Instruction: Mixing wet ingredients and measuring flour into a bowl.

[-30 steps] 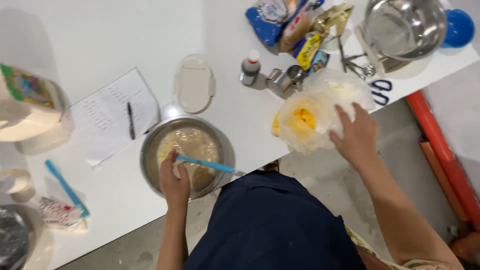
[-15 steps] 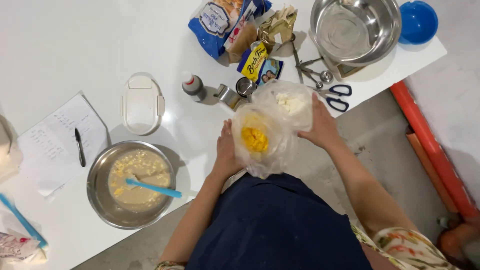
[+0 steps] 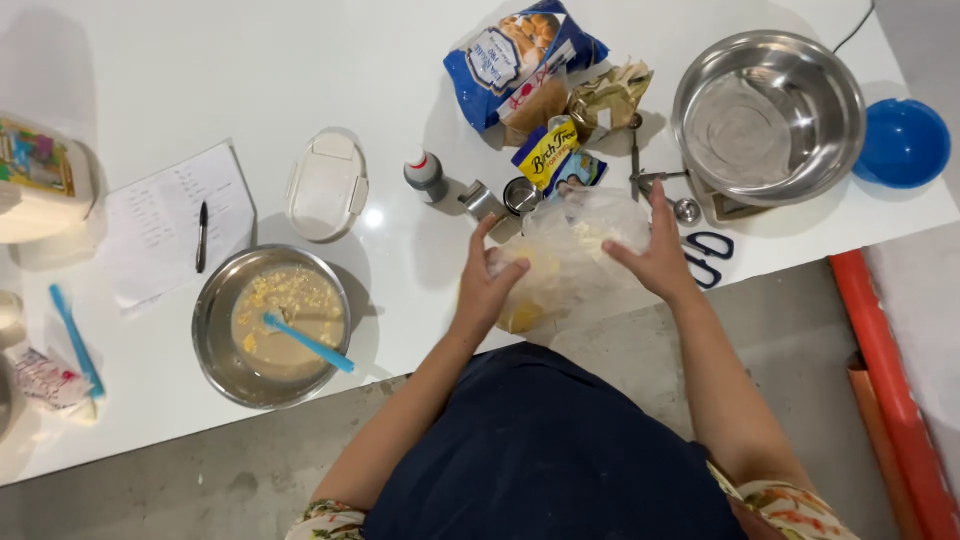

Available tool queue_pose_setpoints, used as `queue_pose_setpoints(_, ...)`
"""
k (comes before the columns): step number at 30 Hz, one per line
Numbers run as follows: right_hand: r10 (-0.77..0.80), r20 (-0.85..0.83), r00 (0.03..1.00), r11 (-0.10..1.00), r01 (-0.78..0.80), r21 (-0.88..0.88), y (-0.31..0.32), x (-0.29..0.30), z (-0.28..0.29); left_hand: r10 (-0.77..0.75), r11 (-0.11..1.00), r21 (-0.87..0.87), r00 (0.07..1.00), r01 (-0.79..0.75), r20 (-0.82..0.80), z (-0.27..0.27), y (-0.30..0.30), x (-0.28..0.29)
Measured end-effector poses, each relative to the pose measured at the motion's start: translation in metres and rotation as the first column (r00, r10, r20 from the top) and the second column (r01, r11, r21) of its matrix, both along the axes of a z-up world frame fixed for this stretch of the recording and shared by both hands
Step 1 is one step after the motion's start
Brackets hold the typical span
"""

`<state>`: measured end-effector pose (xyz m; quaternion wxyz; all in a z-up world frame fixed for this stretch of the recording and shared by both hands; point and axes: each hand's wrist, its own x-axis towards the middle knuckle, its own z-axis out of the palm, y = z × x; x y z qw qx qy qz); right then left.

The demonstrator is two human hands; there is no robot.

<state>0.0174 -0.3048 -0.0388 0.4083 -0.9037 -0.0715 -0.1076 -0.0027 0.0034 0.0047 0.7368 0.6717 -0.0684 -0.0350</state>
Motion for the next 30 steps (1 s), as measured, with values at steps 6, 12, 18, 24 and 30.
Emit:
queue_pose_setpoints(6, -0.006, -0.307, 0.952, 1.0, -0.004, -0.031, 0.017, -0.011, 0.011, 0.182, 0.983, 0.046, 0.968, -0.177, -0.175, 0.047, 0.036, 0.013)
queue_pose_setpoints(12, -0.309, -0.019, 0.951, 0.892, 0.297, 0.342, 0.048, 0.003, -0.007, -0.004, 0.979, -0.194, 0.939, -0.067, -0.343, 0.088, 0.052, 0.019)
queue_pose_setpoints(18, -0.28, -0.054, 0.958, 0.818, 0.268, 0.51, 0.05, 0.009, 0.048, -0.046, 0.968, -0.251, 0.971, -0.016, -0.236, 0.155, 0.044, 0.025)
queue_pose_setpoints(24, -0.09, -0.042, 0.995, 0.79, 0.097, 0.606, 0.073, 0.011, 0.218, 0.144, 0.946, -0.259, 0.967, -0.197, -0.21, 0.243, 0.101, 0.045)
queue_pose_setpoints(30, 0.017, 0.251, 0.968, 0.837, -0.151, 0.526, 0.071, 0.077, 0.319, 0.167, 0.934, -0.317, 0.986, -0.163, -0.013, 0.323, 0.147, 0.097)
